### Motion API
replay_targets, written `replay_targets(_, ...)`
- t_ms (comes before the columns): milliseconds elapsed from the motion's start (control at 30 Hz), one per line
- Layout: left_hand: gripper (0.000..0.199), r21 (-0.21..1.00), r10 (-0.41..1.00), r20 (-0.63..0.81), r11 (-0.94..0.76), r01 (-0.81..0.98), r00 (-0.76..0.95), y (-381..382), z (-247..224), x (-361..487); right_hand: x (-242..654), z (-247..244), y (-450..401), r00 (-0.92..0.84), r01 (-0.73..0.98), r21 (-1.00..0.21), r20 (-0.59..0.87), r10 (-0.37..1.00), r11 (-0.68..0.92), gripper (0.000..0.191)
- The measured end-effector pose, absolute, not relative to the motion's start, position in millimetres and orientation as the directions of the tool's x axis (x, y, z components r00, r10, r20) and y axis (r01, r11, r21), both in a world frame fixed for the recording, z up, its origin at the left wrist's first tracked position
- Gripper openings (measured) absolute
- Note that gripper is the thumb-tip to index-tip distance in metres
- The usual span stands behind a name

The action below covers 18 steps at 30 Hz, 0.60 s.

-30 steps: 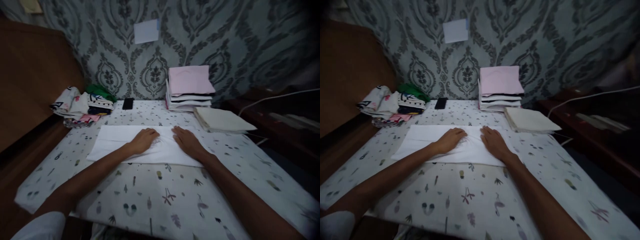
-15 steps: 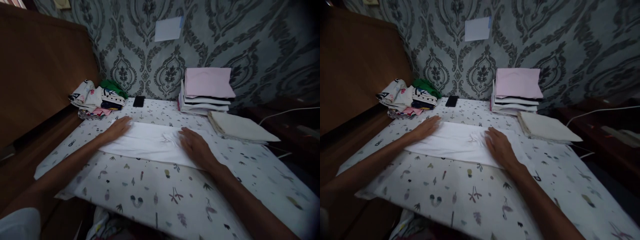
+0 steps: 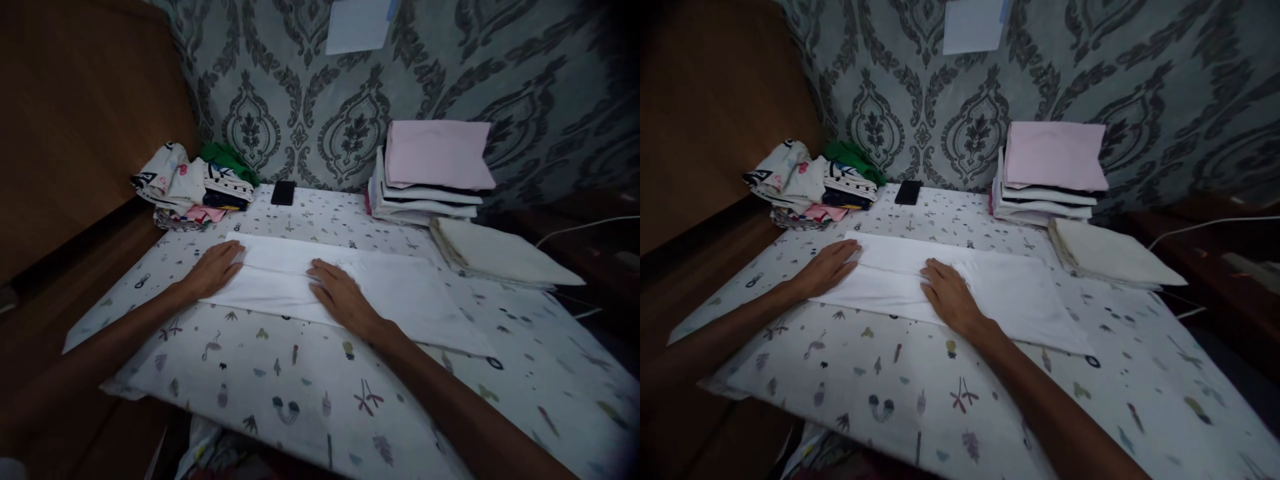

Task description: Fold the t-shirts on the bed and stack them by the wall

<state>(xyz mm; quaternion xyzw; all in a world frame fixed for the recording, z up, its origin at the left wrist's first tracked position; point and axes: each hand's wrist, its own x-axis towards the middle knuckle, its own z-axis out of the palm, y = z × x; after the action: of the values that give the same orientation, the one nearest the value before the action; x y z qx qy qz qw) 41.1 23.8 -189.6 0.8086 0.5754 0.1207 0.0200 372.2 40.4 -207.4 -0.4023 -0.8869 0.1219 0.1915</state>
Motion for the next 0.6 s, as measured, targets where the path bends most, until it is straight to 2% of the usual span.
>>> replay_targets(133,0.034,0.146,0.923,0.212,-0.355,0.923,0.321,19.2,-181.0,43.2,373.2,-199.3,40.0,-0.582,0.624,-0.453,0.275,0.765,0.637,0.023)
replay_targets(267,0.023,0.221,0.930,0.168,-0.360,0.907,0.328,19.2,-175.5,39.5,367.1,-187.4,41.9,-0.586,0.598,-0.479,0.287,0.758,0.643,0.017)
replay_targets(367,0.019,0.307,0.952,0.162,-0.297,0.904,0.258,21.4,-174.6,34.5,362.0,-183.8,45.1,-0.559,0.621,-0.439,0.333,0.759,0.649,0.020)
replay_targets(433,0.016,0.321,0.967,0.166,-0.240,0.916,0.195,21.6,-174.0,33.1,359.7,-186.0,47.1,-0.547,0.656,-0.386,0.349,0.761,0.649,0.021)
replay_targets(533,0.017,0.249,0.961,0.218,-0.222,0.943,0.169,17.2,-171.4,38.7,357.7,-192.5,47.2,-0.540,0.700,-0.322,0.346,0.767,0.638,0.025)
replay_targets(600,0.023,0.208,0.942,0.253,-0.275,0.939,0.220,10.2,-170.1,48.5,356.1,-195.6,44.1,-0.532,0.702,-0.292,0.390,0.751,0.649,0.030)
